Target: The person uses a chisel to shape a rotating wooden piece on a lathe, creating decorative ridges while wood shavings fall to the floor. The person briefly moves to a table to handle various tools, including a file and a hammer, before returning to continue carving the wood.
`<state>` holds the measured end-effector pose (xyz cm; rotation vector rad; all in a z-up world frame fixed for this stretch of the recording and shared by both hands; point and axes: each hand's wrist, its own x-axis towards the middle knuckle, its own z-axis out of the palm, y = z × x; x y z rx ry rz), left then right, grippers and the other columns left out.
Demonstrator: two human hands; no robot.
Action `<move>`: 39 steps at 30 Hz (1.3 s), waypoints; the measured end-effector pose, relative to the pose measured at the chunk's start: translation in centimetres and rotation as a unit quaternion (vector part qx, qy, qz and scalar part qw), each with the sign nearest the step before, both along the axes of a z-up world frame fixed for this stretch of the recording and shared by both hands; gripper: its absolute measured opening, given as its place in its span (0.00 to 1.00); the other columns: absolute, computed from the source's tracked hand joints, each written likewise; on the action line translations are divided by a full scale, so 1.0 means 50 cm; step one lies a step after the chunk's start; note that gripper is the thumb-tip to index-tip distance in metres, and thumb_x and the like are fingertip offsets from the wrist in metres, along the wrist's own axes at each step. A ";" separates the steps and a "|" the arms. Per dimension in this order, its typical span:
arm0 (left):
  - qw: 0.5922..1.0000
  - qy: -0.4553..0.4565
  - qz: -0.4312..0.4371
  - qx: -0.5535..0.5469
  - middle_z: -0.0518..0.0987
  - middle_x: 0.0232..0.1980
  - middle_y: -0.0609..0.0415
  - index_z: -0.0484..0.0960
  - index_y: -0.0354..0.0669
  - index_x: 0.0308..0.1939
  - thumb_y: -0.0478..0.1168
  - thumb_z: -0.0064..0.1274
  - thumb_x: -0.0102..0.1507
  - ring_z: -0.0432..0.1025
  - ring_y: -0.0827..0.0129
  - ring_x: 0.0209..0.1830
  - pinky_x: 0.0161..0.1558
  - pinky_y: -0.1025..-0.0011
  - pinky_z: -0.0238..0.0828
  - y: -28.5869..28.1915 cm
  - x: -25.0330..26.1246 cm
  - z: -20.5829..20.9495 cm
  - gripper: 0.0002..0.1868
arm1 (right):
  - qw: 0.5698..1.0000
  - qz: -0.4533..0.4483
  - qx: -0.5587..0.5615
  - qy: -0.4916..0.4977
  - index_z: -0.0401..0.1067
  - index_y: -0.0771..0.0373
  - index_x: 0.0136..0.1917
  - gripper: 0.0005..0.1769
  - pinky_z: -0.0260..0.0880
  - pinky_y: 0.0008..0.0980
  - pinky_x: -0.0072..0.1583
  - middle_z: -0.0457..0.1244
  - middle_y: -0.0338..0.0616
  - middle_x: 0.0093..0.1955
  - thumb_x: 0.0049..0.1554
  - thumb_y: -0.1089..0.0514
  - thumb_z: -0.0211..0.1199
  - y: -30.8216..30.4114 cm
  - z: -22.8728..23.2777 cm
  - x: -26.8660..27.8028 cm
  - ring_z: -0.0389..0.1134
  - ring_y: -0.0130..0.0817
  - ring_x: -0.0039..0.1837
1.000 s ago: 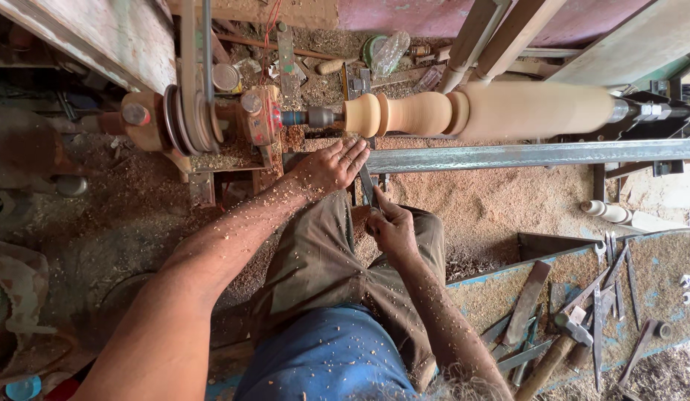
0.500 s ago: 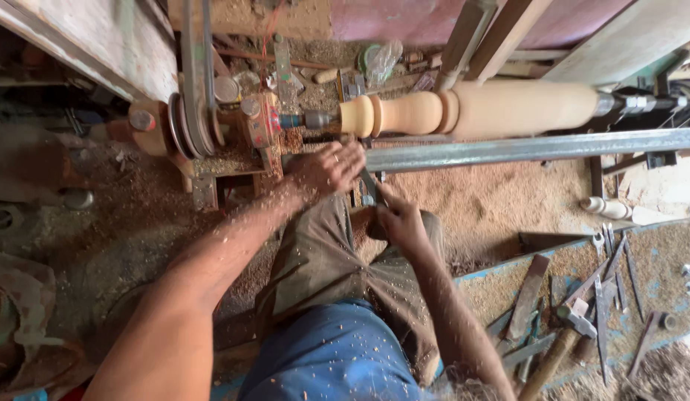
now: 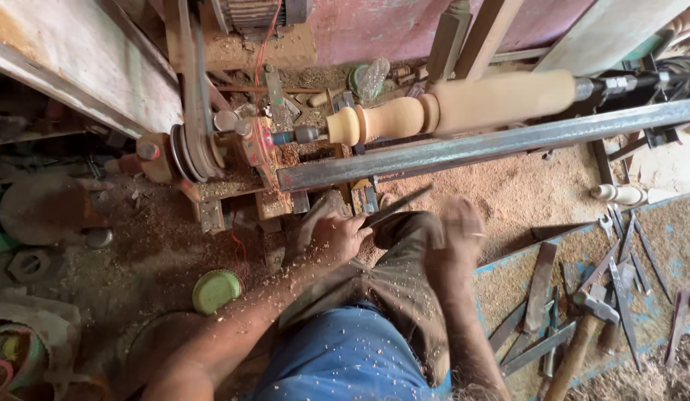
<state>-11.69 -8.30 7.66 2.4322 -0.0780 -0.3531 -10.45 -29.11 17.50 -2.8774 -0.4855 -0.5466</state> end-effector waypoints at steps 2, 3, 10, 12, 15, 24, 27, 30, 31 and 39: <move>0.956 -0.275 -0.102 0.028 0.86 0.45 0.51 0.85 0.44 0.52 0.37 0.55 0.64 0.81 0.65 0.45 0.45 0.66 0.77 0.030 0.021 -0.013 0.13 | 0.984 0.060 -0.164 0.013 0.63 0.57 0.68 0.36 0.61 0.59 0.65 0.64 0.52 0.67 0.50 0.42 0.62 0.054 -0.001 -0.006 0.62 0.51 0.70; 0.904 -0.400 -0.148 0.042 0.87 0.50 0.51 0.86 0.41 0.50 0.30 0.54 0.62 0.81 0.68 0.50 0.47 0.67 0.78 0.045 0.024 -0.020 0.13 | 0.983 0.123 -0.138 0.009 0.61 0.56 0.69 0.38 0.63 0.59 0.65 0.66 0.53 0.66 0.49 0.40 0.61 0.069 -0.004 -0.021 0.65 0.49 0.68; 0.873 -0.428 -0.211 0.104 0.79 0.64 0.46 0.80 0.38 0.59 0.38 0.53 0.69 0.74 0.59 0.66 0.69 0.60 0.67 0.063 0.119 -0.114 0.15 | 0.920 0.109 0.290 0.242 0.68 0.56 0.74 0.27 0.79 0.39 0.55 0.71 0.53 0.60 0.62 0.60 0.65 0.046 -0.181 -0.003 0.76 0.40 0.56; 0.879 -0.422 -0.183 0.130 0.74 0.71 0.47 0.75 0.39 0.67 0.34 0.51 0.68 0.68 0.59 0.72 0.74 0.59 0.60 0.064 0.155 -0.147 0.22 | 0.839 -0.042 0.330 0.430 0.68 0.51 0.73 0.25 0.82 0.30 0.48 0.74 0.49 0.55 0.63 0.58 0.62 0.033 -0.203 0.040 0.78 0.30 0.46; 0.867 -0.391 -0.254 0.178 0.65 0.78 0.51 0.66 0.43 0.74 0.33 0.49 0.68 0.62 0.62 0.77 0.77 0.63 0.57 0.082 0.201 -0.173 0.29 | 0.833 -0.118 0.200 0.502 0.69 0.41 0.71 0.23 0.73 0.37 0.39 0.74 0.44 0.57 0.63 0.53 0.60 -0.007 -0.193 0.097 0.76 0.39 0.37; 0.827 -0.437 -0.297 0.194 0.60 0.80 0.48 0.60 0.39 0.76 0.33 0.47 0.68 0.59 0.62 0.79 0.78 0.62 0.58 0.105 0.270 -0.173 0.31 | 0.869 0.102 0.287 0.390 0.73 0.54 0.69 0.22 0.76 0.32 0.54 0.73 0.46 0.56 0.62 0.60 0.63 -0.076 -0.263 0.225 0.74 0.26 0.51; 0.828 -0.415 -0.302 0.225 0.60 0.81 0.51 0.63 0.40 0.76 0.35 0.48 0.68 0.60 0.64 0.79 0.77 0.65 0.59 0.112 0.261 -0.140 0.31 | 0.872 0.060 0.234 0.426 0.72 0.51 0.70 0.24 0.76 0.29 0.45 0.73 0.45 0.53 0.61 0.59 0.61 -0.064 -0.249 0.230 0.73 0.22 0.42; 0.846 -0.410 -0.293 0.176 0.64 0.79 0.49 0.67 0.38 0.74 0.35 0.49 0.66 0.63 0.62 0.77 0.75 0.64 0.61 0.115 0.252 -0.114 0.30 | 0.871 -0.017 0.172 0.459 0.74 0.49 0.70 0.22 0.67 0.33 0.36 0.76 0.50 0.43 0.63 0.57 0.62 -0.057 -0.233 0.209 0.64 0.27 0.32; 0.847 -0.412 -0.290 0.168 0.65 0.78 0.48 0.68 0.38 0.73 0.35 0.48 0.67 0.63 0.61 0.76 0.74 0.64 0.62 0.116 0.251 -0.111 0.29 | 0.872 -0.009 0.191 0.451 0.74 0.51 0.69 0.21 0.67 0.31 0.35 0.75 0.49 0.44 0.63 0.57 0.62 -0.054 -0.233 0.202 0.64 0.24 0.31; 0.819 -0.455 -0.289 0.196 0.72 0.73 0.47 0.72 0.38 0.71 0.37 0.48 0.69 0.68 0.60 0.73 0.72 0.62 0.68 0.119 0.253 -0.142 0.25 | 0.878 0.001 0.246 0.410 0.74 0.55 0.65 0.19 0.62 0.27 0.24 0.73 0.42 0.51 0.61 0.58 0.61 -0.022 -0.230 0.174 0.59 0.19 0.24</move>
